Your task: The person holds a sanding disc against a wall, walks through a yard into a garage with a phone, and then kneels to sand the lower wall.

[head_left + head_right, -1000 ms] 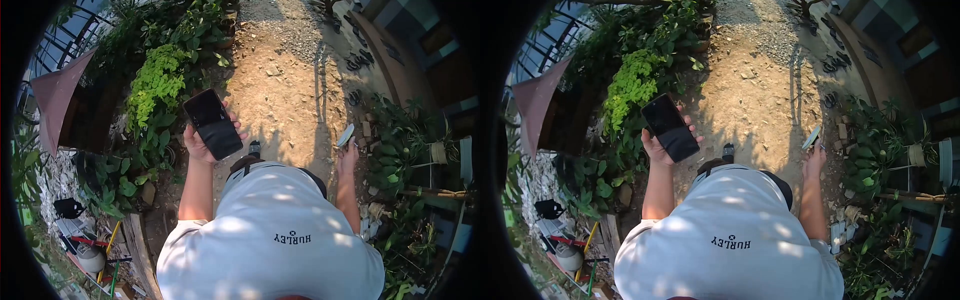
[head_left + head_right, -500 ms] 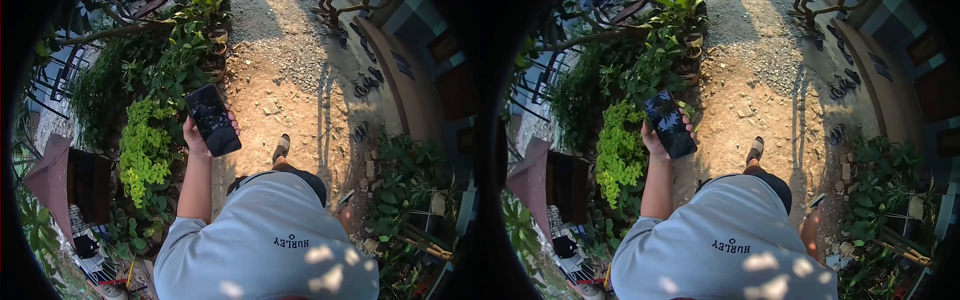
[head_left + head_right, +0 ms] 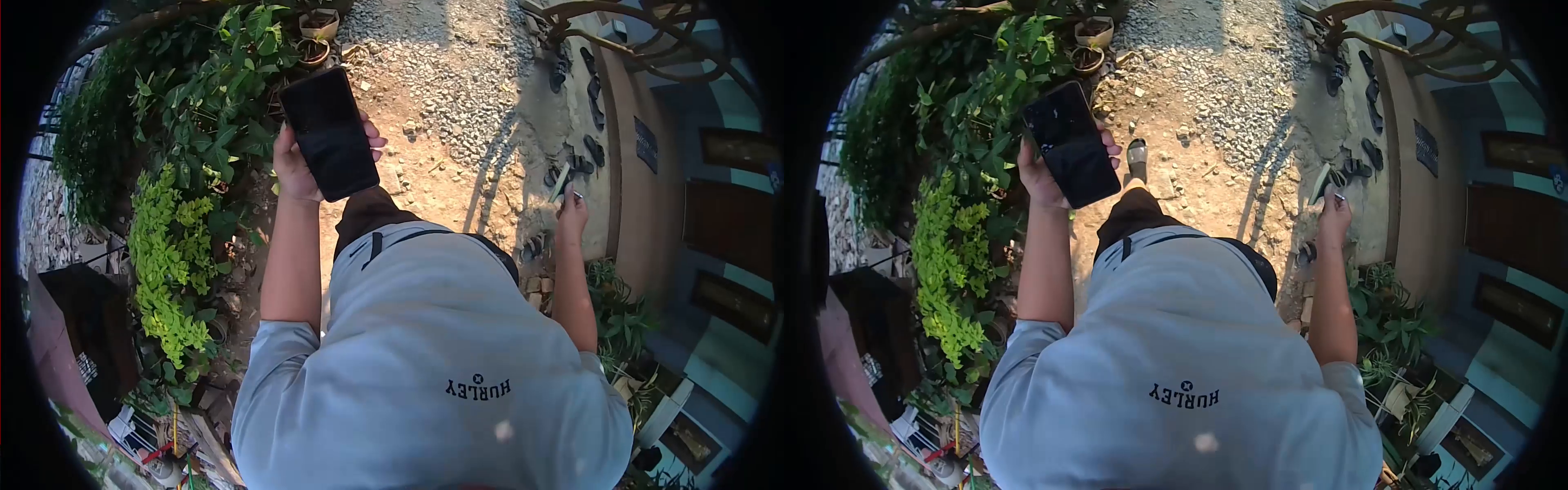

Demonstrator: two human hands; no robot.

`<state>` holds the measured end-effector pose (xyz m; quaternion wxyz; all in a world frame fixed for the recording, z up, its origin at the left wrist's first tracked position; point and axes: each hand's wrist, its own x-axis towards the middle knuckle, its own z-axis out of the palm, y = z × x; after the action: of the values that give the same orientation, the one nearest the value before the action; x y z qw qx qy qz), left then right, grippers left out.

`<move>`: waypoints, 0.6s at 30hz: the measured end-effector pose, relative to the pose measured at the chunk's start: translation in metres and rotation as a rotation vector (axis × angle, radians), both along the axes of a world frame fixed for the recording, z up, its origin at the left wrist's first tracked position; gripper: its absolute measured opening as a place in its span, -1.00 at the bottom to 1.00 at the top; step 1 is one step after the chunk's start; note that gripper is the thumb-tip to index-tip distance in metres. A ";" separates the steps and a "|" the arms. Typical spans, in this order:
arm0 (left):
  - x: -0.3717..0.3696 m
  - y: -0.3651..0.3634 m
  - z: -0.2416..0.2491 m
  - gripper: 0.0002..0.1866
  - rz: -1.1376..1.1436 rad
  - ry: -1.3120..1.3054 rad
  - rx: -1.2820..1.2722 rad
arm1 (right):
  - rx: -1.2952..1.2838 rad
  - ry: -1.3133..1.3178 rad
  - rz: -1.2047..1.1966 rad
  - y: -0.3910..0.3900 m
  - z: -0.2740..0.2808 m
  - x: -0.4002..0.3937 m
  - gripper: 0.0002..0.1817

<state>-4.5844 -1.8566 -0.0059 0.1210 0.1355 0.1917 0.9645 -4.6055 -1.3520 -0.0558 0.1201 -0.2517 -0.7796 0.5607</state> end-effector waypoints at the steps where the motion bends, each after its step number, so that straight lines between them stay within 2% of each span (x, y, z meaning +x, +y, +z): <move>1: -0.029 -0.004 -0.014 0.10 0.029 0.016 0.065 | 0.031 -0.042 0.003 -0.010 0.008 -0.025 -0.64; 3: -0.081 -0.014 -0.030 0.08 0.051 -0.072 0.092 | -0.117 -0.013 0.110 -0.034 0.018 -0.081 -0.72; 4: -0.113 -0.021 -0.036 0.07 0.064 -0.109 0.088 | -0.101 -0.033 0.105 -0.041 0.013 -0.103 -0.72; 7: -0.210 -0.047 -0.058 -0.01 0.065 -0.166 0.139 | 0.053 -0.210 -0.017 -0.059 -0.004 -0.154 -0.74; 10: -0.282 -0.066 -0.077 -0.10 0.135 -0.224 0.096 | 0.287 -0.340 0.057 -0.044 -0.023 -0.188 -0.73; 12: -0.337 -0.086 -0.088 -0.13 0.132 -0.384 0.041 | 0.305 -0.435 0.063 -0.044 -0.018 -0.210 -0.71; 15: -0.416 -0.117 -0.120 -0.14 0.138 -0.402 0.081 | 0.228 -0.572 -0.013 -0.027 -0.026 -0.251 -0.75; 16: -0.438 -0.122 -0.134 -0.14 0.147 -0.400 0.115 | 0.350 -0.687 0.006 -0.025 -0.026 -0.271 -0.78; 18: -0.490 -0.136 -0.140 -0.12 0.255 -0.538 -0.085 | 0.272 -0.647 0.009 -0.018 -0.039 -0.316 -0.76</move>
<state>-5.0747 -1.9923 -0.1464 0.0511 -0.1555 0.2086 0.9642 -4.9219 -1.3704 -0.0950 -0.1033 -0.3944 -0.8460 0.3436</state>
